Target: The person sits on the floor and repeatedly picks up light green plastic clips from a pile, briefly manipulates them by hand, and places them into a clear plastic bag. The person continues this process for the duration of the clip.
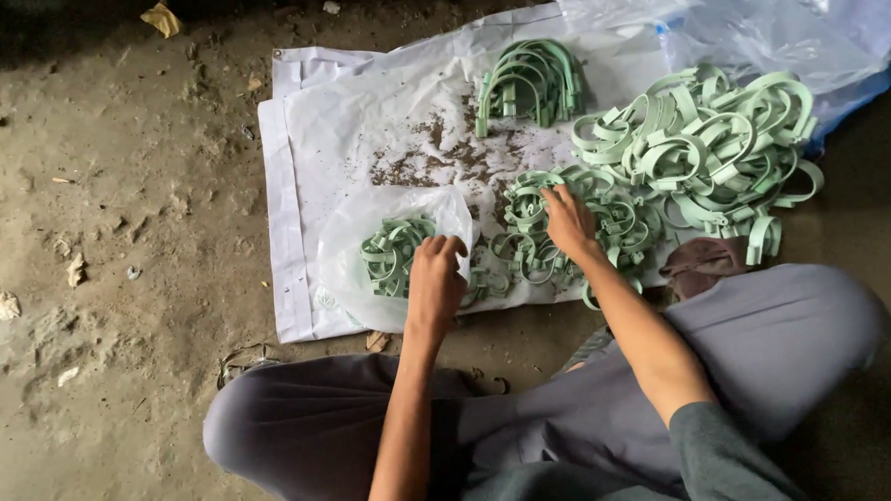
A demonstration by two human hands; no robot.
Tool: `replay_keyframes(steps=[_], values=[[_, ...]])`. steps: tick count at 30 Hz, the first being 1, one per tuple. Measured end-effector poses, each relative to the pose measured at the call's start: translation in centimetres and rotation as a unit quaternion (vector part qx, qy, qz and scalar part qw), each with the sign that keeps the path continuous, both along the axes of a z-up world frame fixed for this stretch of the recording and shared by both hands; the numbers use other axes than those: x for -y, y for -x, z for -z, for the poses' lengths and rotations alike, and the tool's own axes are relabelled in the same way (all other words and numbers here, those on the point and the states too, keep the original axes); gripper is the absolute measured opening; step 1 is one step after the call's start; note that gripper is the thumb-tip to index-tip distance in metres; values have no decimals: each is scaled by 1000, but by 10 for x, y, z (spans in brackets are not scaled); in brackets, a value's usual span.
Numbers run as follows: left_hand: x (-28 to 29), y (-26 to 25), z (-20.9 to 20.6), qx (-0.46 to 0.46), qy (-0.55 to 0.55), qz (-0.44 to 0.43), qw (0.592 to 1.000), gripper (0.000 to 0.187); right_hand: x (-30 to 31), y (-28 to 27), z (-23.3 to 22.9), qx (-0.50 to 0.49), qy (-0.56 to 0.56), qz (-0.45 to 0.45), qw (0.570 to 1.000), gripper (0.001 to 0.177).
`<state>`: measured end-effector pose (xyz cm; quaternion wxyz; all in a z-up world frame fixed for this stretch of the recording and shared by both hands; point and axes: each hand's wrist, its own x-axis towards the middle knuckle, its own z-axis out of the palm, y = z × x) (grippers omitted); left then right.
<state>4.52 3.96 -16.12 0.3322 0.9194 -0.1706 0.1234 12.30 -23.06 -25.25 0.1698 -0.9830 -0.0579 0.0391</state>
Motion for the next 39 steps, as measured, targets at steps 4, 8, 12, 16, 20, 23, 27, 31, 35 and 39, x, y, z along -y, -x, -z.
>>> replay_keyframes(steps=[4,8,12,16,20,23,27,31,35,39], values=[[-3,0,-21,-40,53,-76,995,36,11,-16,32,-18,0,44,999,21],[-1,-1,-25,-63,125,-114,984,30,26,-26,61,-21,-120,98,988,22],[5,-2,-17,-63,146,-109,981,27,32,-40,51,35,-247,181,951,23],[15,-6,-19,-57,145,-101,983,25,34,-45,-16,52,-290,213,931,28],[27,-9,-45,-14,186,-74,980,30,17,-16,-151,41,-584,74,807,34],[39,-2,-99,36,235,-42,970,35,4,6,-232,-4,-619,62,783,33],[51,16,-179,40,282,58,957,57,-7,15,-282,-47,-642,28,765,29],[52,23,-191,55,210,82,973,64,-23,17,-296,-95,-643,2,760,33],[50,20,-154,42,241,90,965,30,-32,24,-283,-144,-629,6,764,32],[51,26,-151,15,321,107,941,42,-33,19,-249,-161,-639,66,750,33]])
